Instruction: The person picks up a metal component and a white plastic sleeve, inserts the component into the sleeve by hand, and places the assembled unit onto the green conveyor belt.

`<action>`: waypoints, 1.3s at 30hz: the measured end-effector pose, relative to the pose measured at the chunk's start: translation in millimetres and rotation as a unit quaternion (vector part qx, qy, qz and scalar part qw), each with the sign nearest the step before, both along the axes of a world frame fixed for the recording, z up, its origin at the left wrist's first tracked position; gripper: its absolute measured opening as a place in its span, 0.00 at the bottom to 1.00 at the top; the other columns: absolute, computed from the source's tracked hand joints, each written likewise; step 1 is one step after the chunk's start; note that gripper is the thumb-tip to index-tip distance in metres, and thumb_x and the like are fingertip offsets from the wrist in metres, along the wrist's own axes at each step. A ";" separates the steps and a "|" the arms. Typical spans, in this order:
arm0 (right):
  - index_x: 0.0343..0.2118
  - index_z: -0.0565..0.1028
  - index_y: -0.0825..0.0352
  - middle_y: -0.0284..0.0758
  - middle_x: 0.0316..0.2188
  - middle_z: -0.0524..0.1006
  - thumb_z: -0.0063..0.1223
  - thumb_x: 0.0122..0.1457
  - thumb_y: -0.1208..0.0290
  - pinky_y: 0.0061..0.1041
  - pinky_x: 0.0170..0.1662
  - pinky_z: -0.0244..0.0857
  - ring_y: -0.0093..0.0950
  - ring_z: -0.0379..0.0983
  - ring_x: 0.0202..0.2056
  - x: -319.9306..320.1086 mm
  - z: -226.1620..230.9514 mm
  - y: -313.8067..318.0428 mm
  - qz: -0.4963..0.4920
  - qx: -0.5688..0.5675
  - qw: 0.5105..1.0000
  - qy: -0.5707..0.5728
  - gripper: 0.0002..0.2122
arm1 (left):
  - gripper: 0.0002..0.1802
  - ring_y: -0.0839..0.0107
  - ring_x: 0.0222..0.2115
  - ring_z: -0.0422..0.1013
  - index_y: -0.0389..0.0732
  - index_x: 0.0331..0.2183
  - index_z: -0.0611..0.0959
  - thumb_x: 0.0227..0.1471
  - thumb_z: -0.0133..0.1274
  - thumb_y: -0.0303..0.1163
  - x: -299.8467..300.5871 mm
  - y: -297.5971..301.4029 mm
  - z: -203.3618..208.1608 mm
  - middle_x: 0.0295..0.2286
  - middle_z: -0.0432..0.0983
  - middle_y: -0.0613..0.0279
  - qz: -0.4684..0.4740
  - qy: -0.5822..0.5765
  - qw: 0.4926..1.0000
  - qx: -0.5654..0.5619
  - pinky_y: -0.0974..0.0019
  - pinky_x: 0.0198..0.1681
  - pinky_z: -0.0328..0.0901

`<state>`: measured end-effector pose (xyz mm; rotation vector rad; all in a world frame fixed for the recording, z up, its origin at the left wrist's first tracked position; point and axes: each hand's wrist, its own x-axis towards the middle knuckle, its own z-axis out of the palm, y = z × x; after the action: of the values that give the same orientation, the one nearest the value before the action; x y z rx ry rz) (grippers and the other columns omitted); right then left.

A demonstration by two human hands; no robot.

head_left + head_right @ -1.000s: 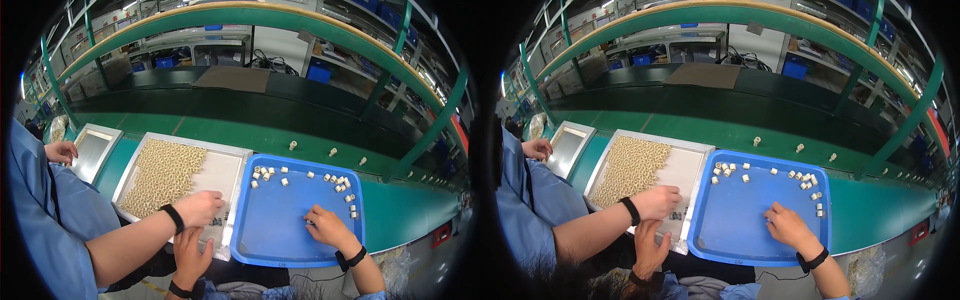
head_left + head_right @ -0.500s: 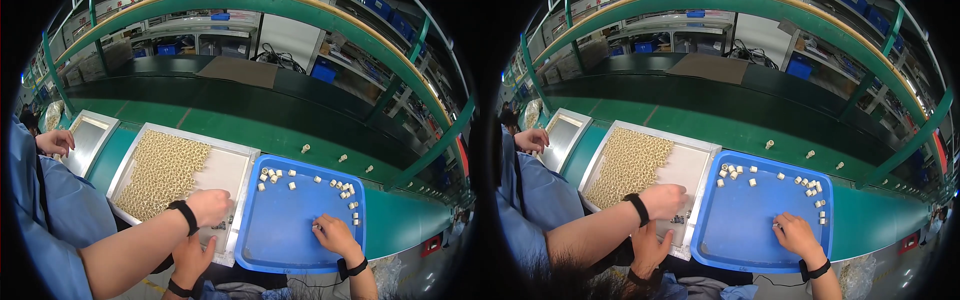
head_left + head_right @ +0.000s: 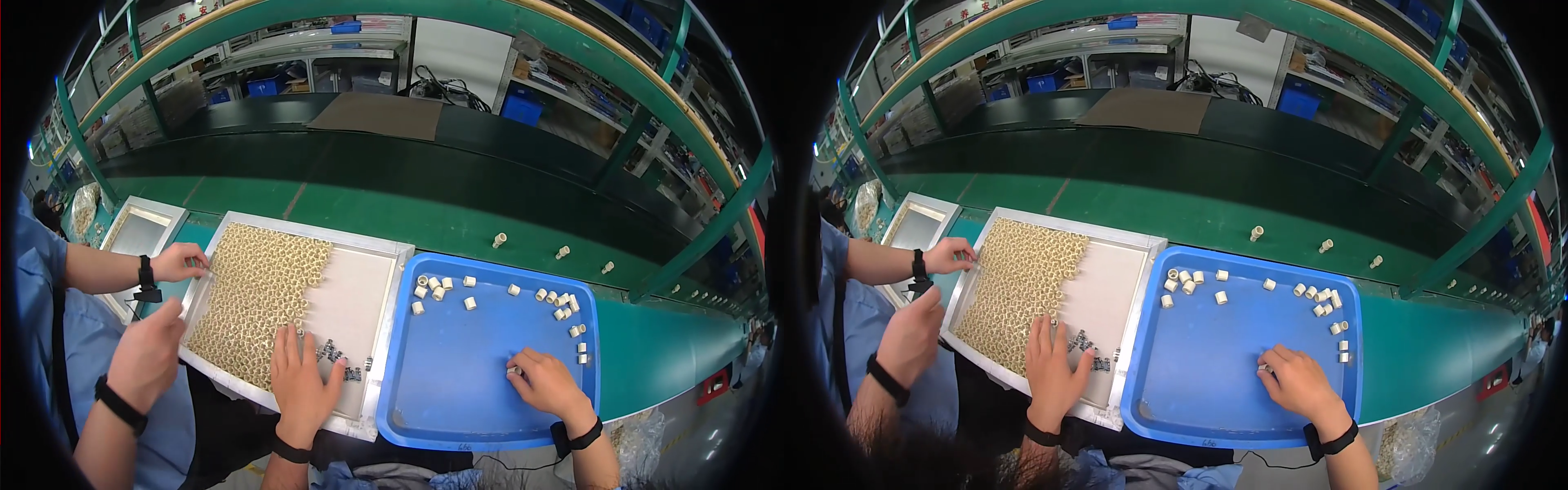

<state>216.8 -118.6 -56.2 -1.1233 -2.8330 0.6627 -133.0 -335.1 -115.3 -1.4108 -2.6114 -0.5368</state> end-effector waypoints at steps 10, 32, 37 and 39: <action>0.42 0.80 0.66 0.40 0.34 0.80 0.63 0.61 0.72 0.37 0.41 0.75 0.40 0.81 0.35 7.2 7.2 1.0 0.035 0.049 0.997 0.039 0.08 | 0.13 0.48 0.52 0.74 0.32 0.45 0.83 0.57 0.60 0.20 1.4 -9.2 5.1 0.50 0.77 0.44 -0.047 -0.107 0.977 0.181 0.51 0.54 0.69; 0.48 0.83 0.75 0.41 0.42 0.81 0.70 0.56 0.80 0.30 0.37 0.75 0.34 0.80 0.34 -34.8 76.1 -87.5 0.135 -0.042 0.912 0.385 0.16 | 0.20 0.57 0.38 0.81 0.37 0.40 0.86 0.42 0.70 0.17 110.9 6.0 101.2 0.39 0.83 0.56 -0.369 -0.291 0.858 0.206 0.59 0.41 0.77; 0.48 0.83 0.75 0.39 0.40 0.80 0.70 0.54 0.80 0.31 0.35 0.73 0.34 0.79 0.32 -33.6 85.2 -80.0 0.211 -0.001 0.911 0.355 0.17 | 0.20 0.57 0.38 0.81 0.38 0.41 0.87 0.43 0.71 0.19 107.9 7.7 105.6 0.39 0.83 0.56 -0.383 -0.334 0.843 0.177 0.59 0.42 0.78; 0.48 0.83 0.75 0.39 0.40 0.79 0.69 0.54 0.80 0.31 0.35 0.73 0.33 0.78 0.32 -31.9 90.7 -78.5 0.224 0.004 0.911 0.346 0.17 | 0.20 0.57 0.38 0.81 0.38 0.41 0.87 0.43 0.71 0.19 107.9 7.1 105.5 0.39 0.83 0.56 -0.395 -0.335 0.841 0.157 0.59 0.42 0.78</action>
<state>184.8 -197.0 34.5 -0.1381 -2.4290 0.8501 -25.0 -328.0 -9.8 -2.4707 -1.9894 -1.7314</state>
